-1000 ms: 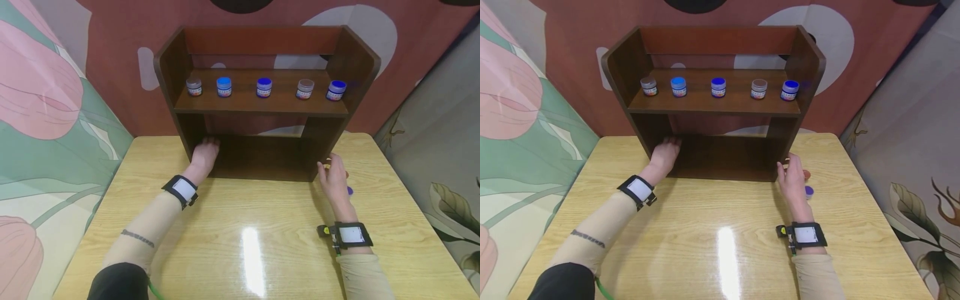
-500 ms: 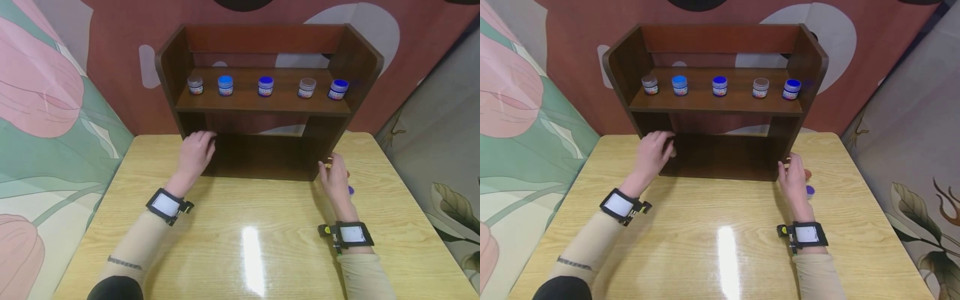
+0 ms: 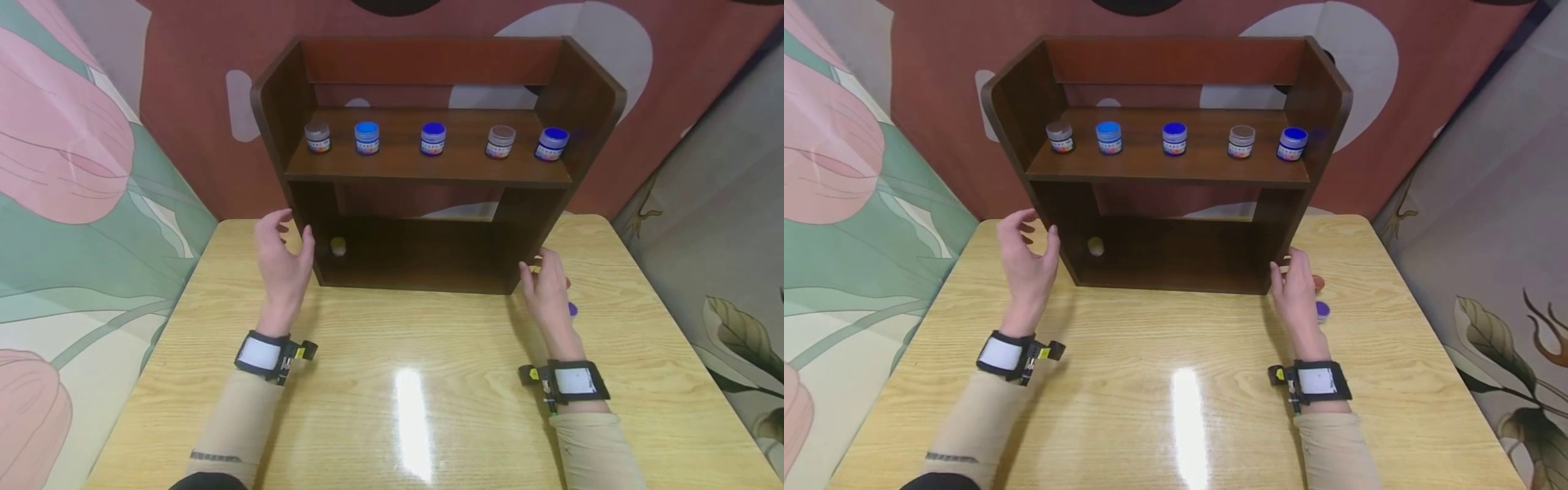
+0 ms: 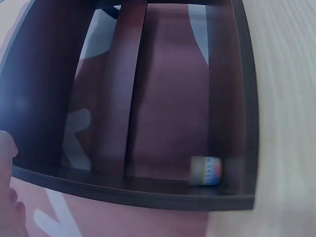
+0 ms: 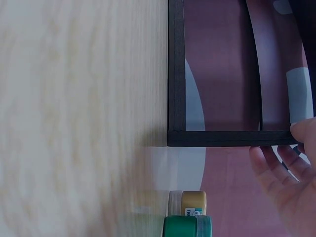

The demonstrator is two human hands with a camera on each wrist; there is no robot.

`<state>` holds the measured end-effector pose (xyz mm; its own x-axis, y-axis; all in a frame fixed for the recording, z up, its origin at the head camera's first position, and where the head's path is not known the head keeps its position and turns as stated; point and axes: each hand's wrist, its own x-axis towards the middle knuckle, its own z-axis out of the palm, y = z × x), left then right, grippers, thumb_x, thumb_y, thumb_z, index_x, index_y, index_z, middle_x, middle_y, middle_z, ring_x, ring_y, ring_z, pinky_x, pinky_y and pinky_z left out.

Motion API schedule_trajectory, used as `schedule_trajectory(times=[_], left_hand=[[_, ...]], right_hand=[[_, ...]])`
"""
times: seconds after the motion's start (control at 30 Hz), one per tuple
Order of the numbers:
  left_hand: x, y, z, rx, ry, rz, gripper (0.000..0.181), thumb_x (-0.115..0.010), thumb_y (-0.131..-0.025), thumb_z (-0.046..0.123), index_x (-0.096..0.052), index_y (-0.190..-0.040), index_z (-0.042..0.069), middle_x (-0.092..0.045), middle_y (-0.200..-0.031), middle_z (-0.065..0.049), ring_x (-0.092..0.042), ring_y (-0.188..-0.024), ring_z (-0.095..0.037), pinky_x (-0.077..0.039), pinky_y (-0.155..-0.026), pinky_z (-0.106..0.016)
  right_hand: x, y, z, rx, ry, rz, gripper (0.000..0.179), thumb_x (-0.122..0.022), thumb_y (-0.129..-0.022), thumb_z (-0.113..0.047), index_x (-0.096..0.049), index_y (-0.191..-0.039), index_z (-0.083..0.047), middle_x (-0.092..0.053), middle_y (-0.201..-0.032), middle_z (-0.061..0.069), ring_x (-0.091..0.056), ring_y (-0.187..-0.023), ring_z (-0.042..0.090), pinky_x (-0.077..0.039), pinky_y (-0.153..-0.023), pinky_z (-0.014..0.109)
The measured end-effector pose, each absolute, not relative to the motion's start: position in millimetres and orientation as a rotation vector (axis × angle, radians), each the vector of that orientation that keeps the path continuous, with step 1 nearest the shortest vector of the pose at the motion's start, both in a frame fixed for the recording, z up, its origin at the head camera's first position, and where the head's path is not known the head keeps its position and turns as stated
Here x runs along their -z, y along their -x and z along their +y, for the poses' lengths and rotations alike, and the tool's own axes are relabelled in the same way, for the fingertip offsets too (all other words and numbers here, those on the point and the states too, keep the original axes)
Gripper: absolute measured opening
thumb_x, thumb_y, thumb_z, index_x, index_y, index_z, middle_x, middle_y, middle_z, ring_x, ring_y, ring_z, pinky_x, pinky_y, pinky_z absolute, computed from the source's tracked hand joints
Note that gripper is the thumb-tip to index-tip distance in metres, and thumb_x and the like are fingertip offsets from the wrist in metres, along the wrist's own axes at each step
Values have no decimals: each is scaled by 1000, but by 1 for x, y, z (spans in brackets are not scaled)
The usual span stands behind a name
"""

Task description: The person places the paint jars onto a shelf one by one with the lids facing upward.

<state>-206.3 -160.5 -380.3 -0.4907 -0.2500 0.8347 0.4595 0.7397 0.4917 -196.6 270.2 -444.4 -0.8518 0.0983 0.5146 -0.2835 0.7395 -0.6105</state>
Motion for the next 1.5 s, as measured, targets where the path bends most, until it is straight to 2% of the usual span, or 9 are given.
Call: schedule_trajectory(times=[0.13, 0.27, 0.47, 0.63, 0.8, 0.93, 1.17, 1.5], left_hand=[[391, 206, -161, 1009, 45, -1897, 53, -71, -91, 16, -47, -135, -1, -51, -131, -22, -54, -112, -35, -48, -84, -32], [400, 207, -161, 1154, -32, -2022, 64, -73, -90, 18, -42, -145, 6, -49, -145, -16, -53, -126, -31, -54, -95, -41], [410, 208, -163, 1268, -43, -2234, 72, -69, -94, 23, -31, -155, 10, -41, -156, -14, -48, -140, -33, -51, -108, -50], [419, 209, -163, 1309, -19, -2293, 69, -66, -97, 21, -31, -155, 8, -44, -154, -18, -48, -139, -36, -52, -105, -53], [423, 210, -161, 1291, -2, -2321, 46, -64, -98, 15, -48, -139, 2, -61, -135, -22, -59, -128, -36, -58, -96, -50], [425, 210, -161, 1275, -1, -2333, 35, -59, -101, 12, -52, -133, 2, -64, -130, -23, -63, -122, -36, -59, -95, -49], [430, 212, -165, 1270, 16, -2316, 31, -56, -102, 10, -55, -132, 2, -64, -131, -23, -63, -123, -37, -59, -95, -47], [429, 214, -165, 1230, 39, -2320, 32, -55, -102, 10, -54, -132, 1, -64, -130, -23, -63, -122, -37, -59, -95, -48]], right_hand=[[445, 197, 270, -964, -144, -2409, 35, -55, -101, -8, -45, -130, 9, -52, -121, 30, -58, -110, 43, -58, -83, 54], [446, 198, 270, -955, -154, -2394, 35, -56, -100, -7, -45, -129, 9, -52, -120, 30, -59, -108, 43, -58, -81, 53], [448, 198, 271, -946, -161, -2386, 34, -57, -100, -7, -45, -128, 9, -52, -119, 30, -59, -108, 42, -58, -80, 53], [448, 198, 271, -962, -155, -2392, 34, -56, -100, -7, -45, -129, 9, -52, -120, 30, -59, -108, 43, -58, -81, 53], [448, 197, 271, -979, -151, -2393, 34, -56, -100, -7, -45, -128, 10, -52, -120, 31, -59, -109, 44, -59, -82, 54], [448, 196, 270, -978, -147, -2396, 34, -56, -100, -7, -45, -128, 10, -52, -121, 30, -59, -109, 43, -59, -83, 53], [445, 195, 270, -975, -160, -2403, 35, -55, -101, -7, -45, -129, 10, -52, -122, 31, -59, -109, 44, -58, -80, 54], [423, 192, 283, -1004, -188, -2588, 38, -55, -102, -12, -49, -135, 7, -58, -130, 30, -64, -109, 47, -58, -85, 59]])
